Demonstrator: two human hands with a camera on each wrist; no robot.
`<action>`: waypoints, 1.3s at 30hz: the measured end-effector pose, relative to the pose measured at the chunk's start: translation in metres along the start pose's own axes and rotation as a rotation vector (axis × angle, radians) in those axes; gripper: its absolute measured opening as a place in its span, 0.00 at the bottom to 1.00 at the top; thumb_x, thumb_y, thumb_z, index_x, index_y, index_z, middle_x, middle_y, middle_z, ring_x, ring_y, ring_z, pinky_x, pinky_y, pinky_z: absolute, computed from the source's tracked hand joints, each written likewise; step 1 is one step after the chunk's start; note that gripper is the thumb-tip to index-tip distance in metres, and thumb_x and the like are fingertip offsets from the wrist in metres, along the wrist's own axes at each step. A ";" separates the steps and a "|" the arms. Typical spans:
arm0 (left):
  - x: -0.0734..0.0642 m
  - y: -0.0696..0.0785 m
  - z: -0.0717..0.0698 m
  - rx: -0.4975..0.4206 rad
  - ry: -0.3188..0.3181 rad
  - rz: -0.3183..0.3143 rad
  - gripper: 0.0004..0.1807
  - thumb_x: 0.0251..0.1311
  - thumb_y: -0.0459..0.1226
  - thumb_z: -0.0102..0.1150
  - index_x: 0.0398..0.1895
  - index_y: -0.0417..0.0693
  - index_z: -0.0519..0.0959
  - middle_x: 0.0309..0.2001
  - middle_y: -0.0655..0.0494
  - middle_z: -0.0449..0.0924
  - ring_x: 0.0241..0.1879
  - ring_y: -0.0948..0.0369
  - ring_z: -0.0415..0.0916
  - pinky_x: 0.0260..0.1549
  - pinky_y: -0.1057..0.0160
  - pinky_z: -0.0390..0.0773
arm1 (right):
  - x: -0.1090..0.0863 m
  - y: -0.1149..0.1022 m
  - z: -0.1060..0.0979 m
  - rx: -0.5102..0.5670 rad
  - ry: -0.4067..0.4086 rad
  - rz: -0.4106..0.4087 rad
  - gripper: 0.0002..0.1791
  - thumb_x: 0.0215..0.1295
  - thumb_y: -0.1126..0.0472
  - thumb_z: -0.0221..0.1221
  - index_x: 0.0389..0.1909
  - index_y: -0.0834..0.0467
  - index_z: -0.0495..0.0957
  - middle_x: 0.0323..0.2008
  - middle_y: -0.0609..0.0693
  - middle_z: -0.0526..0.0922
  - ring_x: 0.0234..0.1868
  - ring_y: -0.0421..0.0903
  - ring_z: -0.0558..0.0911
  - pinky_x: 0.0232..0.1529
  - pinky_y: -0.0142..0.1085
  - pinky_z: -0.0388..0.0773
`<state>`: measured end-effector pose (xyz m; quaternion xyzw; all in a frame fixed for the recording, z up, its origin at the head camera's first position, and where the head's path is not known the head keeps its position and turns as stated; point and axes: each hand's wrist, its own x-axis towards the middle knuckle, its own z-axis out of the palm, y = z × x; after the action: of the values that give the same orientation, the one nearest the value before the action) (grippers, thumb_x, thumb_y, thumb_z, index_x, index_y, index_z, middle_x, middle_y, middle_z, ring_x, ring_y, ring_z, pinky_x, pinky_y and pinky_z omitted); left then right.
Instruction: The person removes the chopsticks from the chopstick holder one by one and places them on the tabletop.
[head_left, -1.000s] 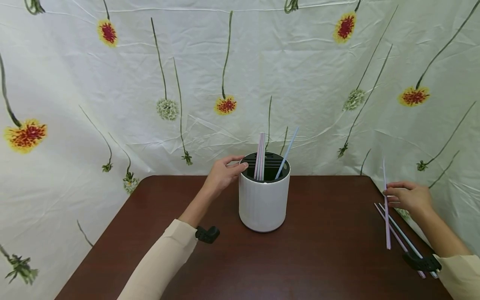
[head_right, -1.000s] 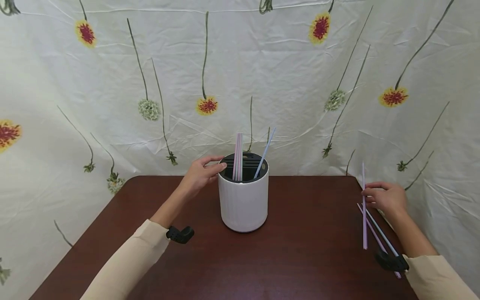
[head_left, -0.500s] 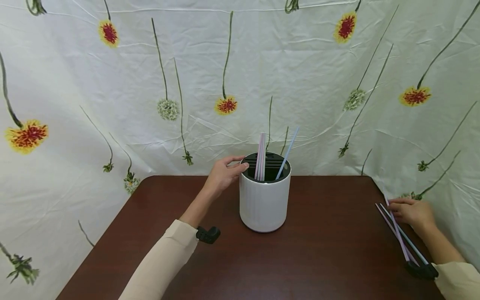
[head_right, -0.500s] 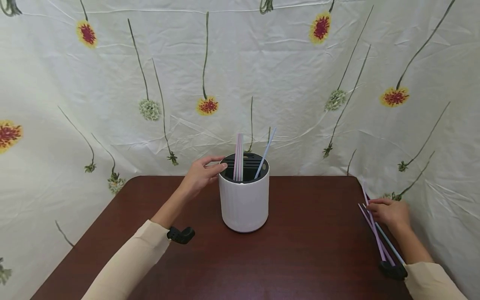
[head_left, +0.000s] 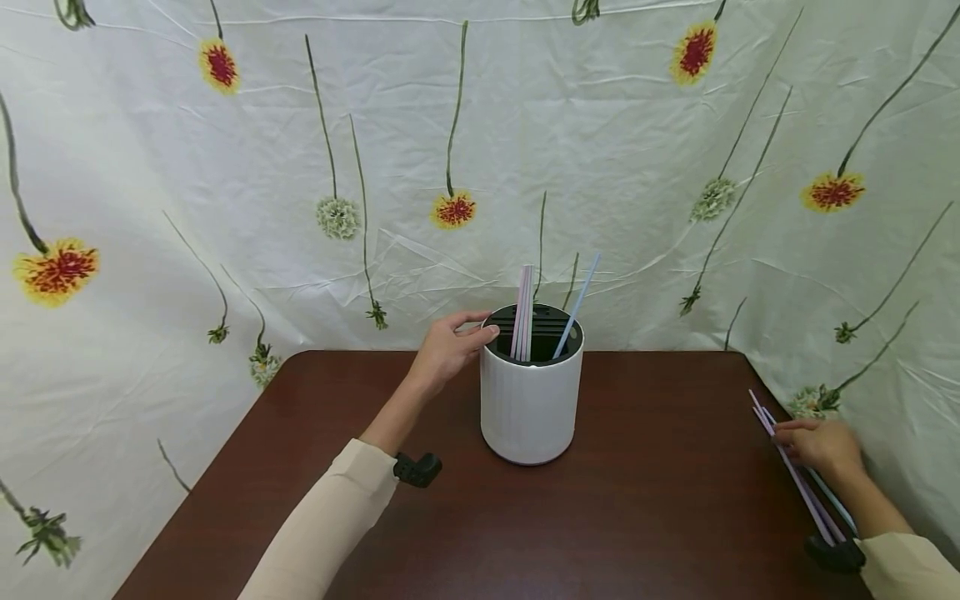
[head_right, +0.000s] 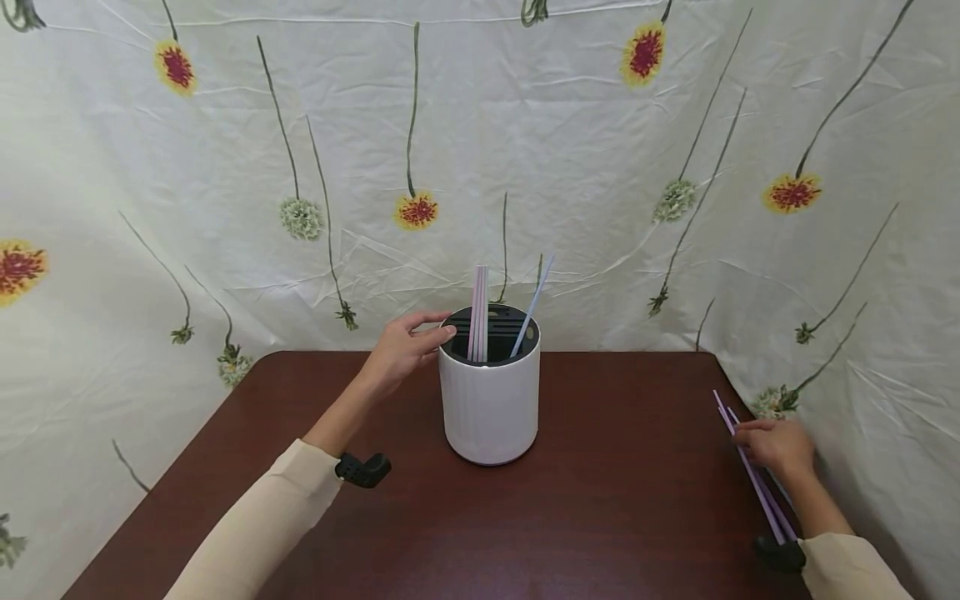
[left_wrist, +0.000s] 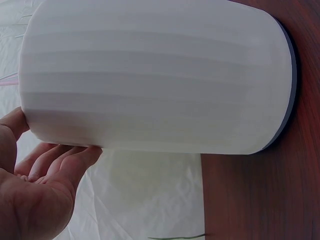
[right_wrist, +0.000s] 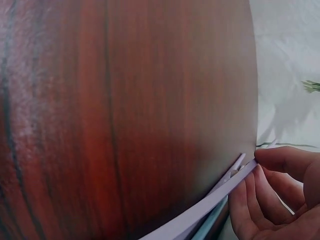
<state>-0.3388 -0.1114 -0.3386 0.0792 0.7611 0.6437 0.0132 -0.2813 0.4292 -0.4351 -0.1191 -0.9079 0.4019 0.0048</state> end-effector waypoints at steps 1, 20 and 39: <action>0.000 0.000 0.000 0.002 0.000 0.000 0.26 0.65 0.45 0.68 0.65 0.51 0.79 0.60 0.46 0.82 0.69 0.55 0.72 0.66 0.46 0.73 | 0.000 0.001 0.001 -0.015 -0.002 0.002 0.22 0.69 0.62 0.57 0.51 0.79 0.78 0.28 0.55 0.89 0.25 0.36 0.82 0.28 0.35 0.84; 0.001 0.002 0.002 0.021 0.009 -0.013 0.26 0.65 0.45 0.68 0.65 0.52 0.79 0.60 0.48 0.83 0.68 0.56 0.73 0.63 0.50 0.76 | 0.003 0.005 0.008 -0.072 -0.035 0.012 0.19 0.67 0.63 0.58 0.47 0.78 0.81 0.25 0.51 0.88 0.24 0.36 0.82 0.28 0.34 0.84; 0.004 0.001 0.001 0.028 0.009 -0.010 0.25 0.65 0.46 0.68 0.65 0.53 0.79 0.62 0.47 0.81 0.69 0.55 0.71 0.64 0.48 0.75 | 0.001 -0.007 0.002 -0.162 -0.005 -0.005 0.22 0.70 0.55 0.59 0.49 0.72 0.83 0.26 0.51 0.88 0.25 0.41 0.81 0.28 0.38 0.79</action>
<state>-0.3424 -0.1096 -0.3380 0.0728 0.7705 0.6331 0.0117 -0.2843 0.4237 -0.4315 -0.1159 -0.9377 0.3276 -0.0062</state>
